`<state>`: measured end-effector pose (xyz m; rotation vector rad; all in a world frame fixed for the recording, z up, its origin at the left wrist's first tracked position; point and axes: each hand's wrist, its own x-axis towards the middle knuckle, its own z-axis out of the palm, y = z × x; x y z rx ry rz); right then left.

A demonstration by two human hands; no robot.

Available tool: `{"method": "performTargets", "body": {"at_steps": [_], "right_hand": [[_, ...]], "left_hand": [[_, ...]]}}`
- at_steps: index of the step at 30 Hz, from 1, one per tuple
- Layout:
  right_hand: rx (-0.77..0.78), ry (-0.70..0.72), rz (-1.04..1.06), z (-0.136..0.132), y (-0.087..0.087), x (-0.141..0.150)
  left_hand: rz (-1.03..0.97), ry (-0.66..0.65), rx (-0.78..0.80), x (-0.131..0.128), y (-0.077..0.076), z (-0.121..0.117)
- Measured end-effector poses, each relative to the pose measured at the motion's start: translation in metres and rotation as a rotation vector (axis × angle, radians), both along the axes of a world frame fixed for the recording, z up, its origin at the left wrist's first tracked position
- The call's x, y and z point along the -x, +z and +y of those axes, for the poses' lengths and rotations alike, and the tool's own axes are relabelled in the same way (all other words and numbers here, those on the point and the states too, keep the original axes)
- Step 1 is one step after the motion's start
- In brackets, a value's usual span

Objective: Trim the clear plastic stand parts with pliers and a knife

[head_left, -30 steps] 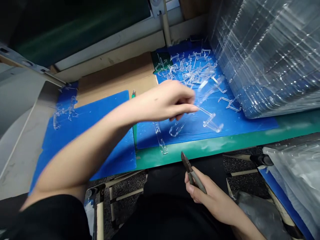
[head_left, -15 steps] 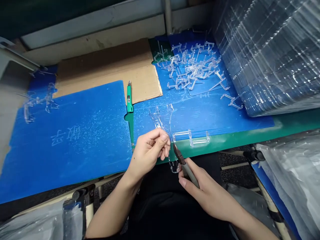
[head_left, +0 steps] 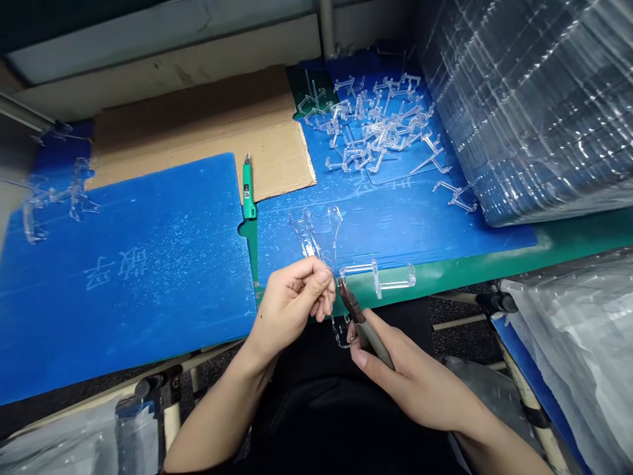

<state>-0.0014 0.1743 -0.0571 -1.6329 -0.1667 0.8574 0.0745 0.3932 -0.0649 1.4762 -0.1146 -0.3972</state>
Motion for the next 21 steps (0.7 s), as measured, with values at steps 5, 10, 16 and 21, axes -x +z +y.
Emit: {"method": "performTargets", "body": {"at_steps": [5,10,16,21], "right_hand": [[-0.014,0.034,-0.041,-0.007,-0.003,-0.001],[-0.127,-0.015,0.013,-0.011,-0.004,-0.002],[-0.118,-0.232,-0.137,-0.037,0.013,-0.094],[0.486,-0.384,-0.463,-0.048,0.015,-0.152]], "left_hand": [[0.036,-0.004,0.034,0.005,-0.003,-0.003],[0.046,0.012,0.036,0.006,0.004,-0.010],[-0.208,-0.052,-0.087,-0.117,0.042,-0.066],[-0.253,0.039,-0.475,-0.193,0.060,-0.048]]}}
